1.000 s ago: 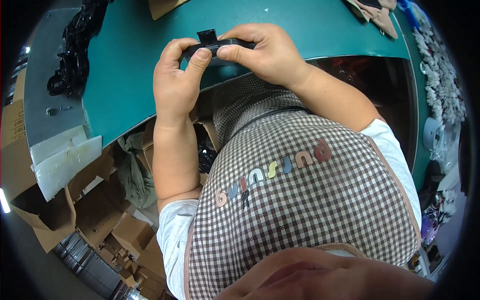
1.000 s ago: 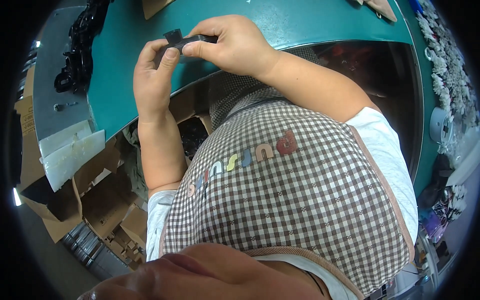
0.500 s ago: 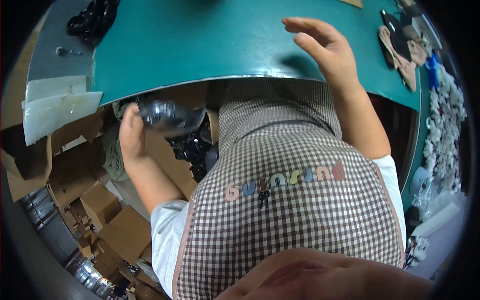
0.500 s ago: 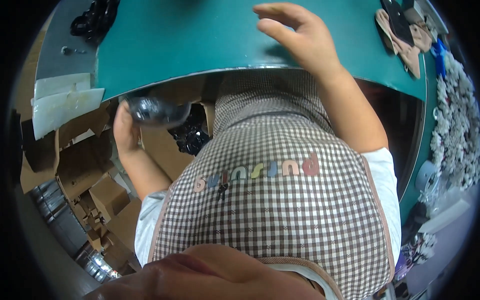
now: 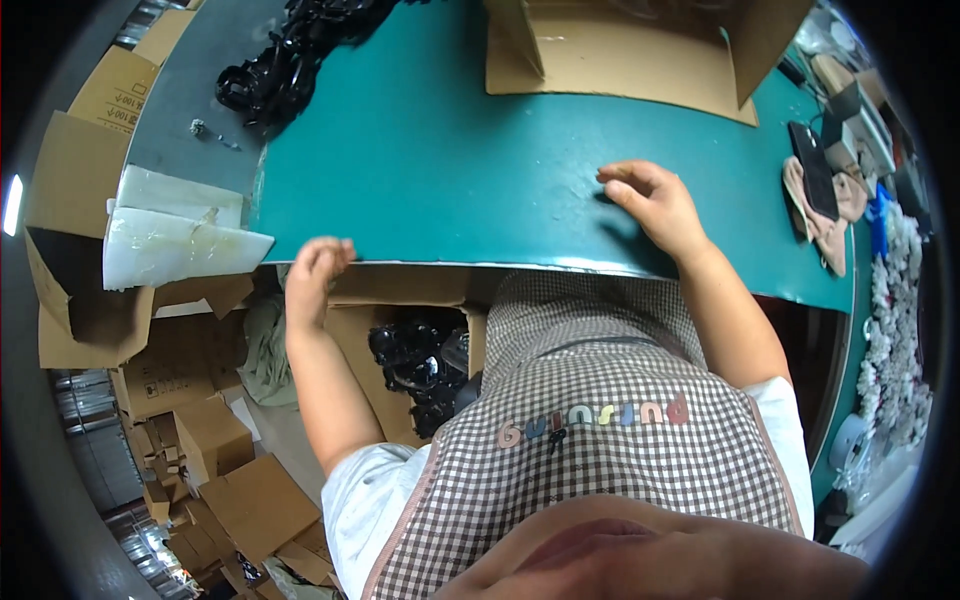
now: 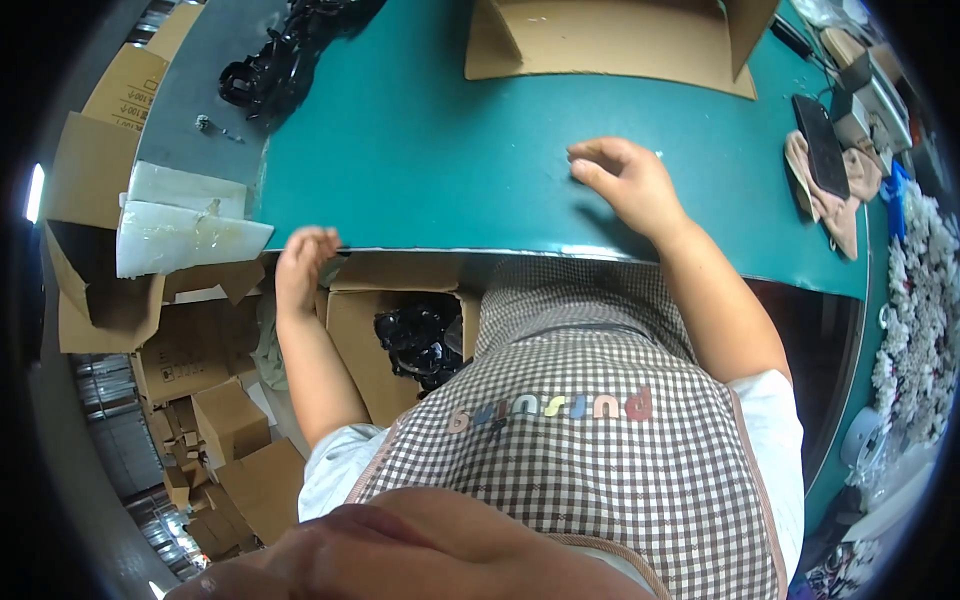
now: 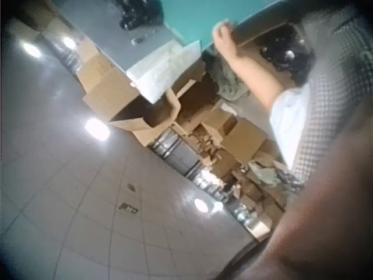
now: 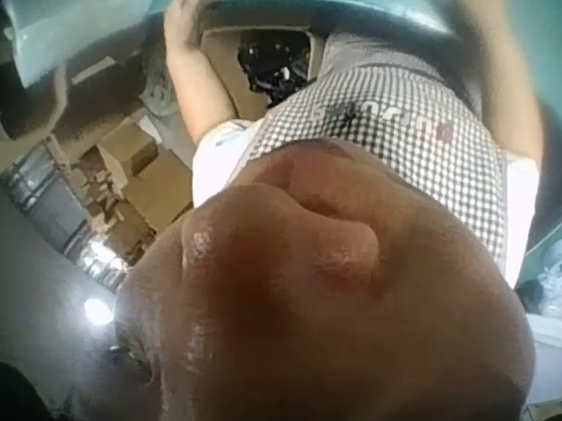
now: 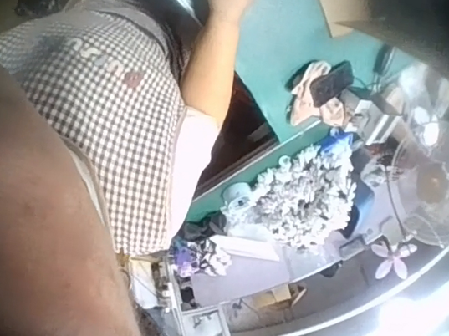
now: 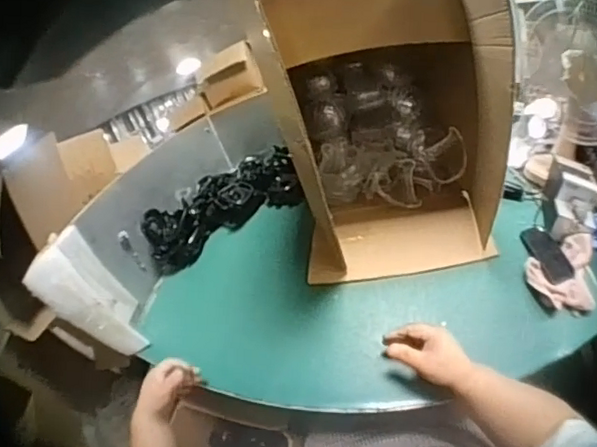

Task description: The person assembles clear plastic lenses into black plastic housings by hand at a factory workbench.

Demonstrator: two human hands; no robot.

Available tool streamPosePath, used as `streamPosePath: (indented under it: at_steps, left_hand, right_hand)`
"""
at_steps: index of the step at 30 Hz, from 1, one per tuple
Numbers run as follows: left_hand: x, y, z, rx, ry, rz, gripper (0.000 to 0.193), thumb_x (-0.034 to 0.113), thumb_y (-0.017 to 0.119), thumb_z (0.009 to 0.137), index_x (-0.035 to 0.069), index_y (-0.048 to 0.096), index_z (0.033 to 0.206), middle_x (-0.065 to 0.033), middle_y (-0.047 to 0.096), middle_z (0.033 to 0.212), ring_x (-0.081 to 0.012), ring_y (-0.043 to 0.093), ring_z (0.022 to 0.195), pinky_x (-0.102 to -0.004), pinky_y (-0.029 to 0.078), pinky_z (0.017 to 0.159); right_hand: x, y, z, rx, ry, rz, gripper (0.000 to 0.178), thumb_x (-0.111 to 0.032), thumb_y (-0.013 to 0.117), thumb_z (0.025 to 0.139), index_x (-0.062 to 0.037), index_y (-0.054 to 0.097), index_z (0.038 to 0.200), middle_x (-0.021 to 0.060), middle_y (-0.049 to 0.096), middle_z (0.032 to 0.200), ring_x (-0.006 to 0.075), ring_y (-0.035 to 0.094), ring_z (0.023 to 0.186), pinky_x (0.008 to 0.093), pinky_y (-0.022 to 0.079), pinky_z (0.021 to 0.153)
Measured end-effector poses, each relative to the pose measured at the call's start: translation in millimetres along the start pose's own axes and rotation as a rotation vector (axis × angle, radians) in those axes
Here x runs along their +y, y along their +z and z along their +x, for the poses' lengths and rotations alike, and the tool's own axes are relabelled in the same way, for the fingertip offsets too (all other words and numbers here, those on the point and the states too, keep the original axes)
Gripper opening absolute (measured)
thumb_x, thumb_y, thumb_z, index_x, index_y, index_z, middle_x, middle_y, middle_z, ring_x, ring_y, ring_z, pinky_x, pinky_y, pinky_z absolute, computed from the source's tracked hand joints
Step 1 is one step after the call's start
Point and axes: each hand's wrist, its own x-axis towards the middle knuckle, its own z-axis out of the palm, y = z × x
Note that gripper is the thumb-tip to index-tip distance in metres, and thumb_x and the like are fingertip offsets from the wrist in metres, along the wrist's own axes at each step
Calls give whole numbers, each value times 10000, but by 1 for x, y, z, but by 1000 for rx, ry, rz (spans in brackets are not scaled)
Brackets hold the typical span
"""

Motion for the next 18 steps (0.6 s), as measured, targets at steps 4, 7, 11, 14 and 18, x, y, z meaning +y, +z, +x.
streamPosePath:
  at_steps: [4, 7, 11, 14, 18]
  left_hand:
    - [51, 17, 114, 240, 193, 352, 608, 358, 735, 867, 15, 513, 1316, -155, 619, 1234, -230, 611, 1089, -346, 480, 912]
    - [51, -2, 207, 522, 277, 783, 966, 534, 805, 728, 27, 399, 1444, -214, 525, 1364, -325, 557, 1203, -418, 443, 1024]
    - [41, -60, 303, 810, 16, 889, 1177, 683, 796, 609, 108, 306, 1511, -230, 396, 1475, -400, 380, 1362, -475, 343, 1118]
    - [39, -49, 348, 878, -205, 1010, 1154, 741, 775, 580, 301, 289, 1530, -226, 148, 1591, -407, 161, 1471, -578, 256, 1147]
    - [38, -96, 375, 939, -407, 1041, 1128, 794, 738, 562, 234, 422, 1489, -254, 215, 1580, -421, 103, 1486, -525, 130, 1202]
  right_hand:
    - [8, 3, 9, 41, -19, -228, 268, -223, 693, 898, -35, 714, 1088, 115, 731, 974, 179, 693, 896, 294, 532, 823]
    - [13, 8, 15, 97, 11, -210, 197, -190, 675, 907, -21, 714, 1000, 80, 703, 821, 153, 662, 695, 286, 525, 662]
    - [9, 13, 18, 137, 29, -261, 125, -145, 681, 885, -23, 703, 902, 74, 683, 762, 153, 642, 666, 288, 500, 598]
    - [11, 9, 19, 183, -9, -419, 88, -113, 681, 865, -27, 693, 856, 86, 664, 739, 172, 623, 636, 294, 485, 577]
    - [3, 14, 21, 196, -56, -398, 38, -62, 691, 830, -30, 676, 815, 94, 638, 715, 185, 591, 603, 297, 464, 553]
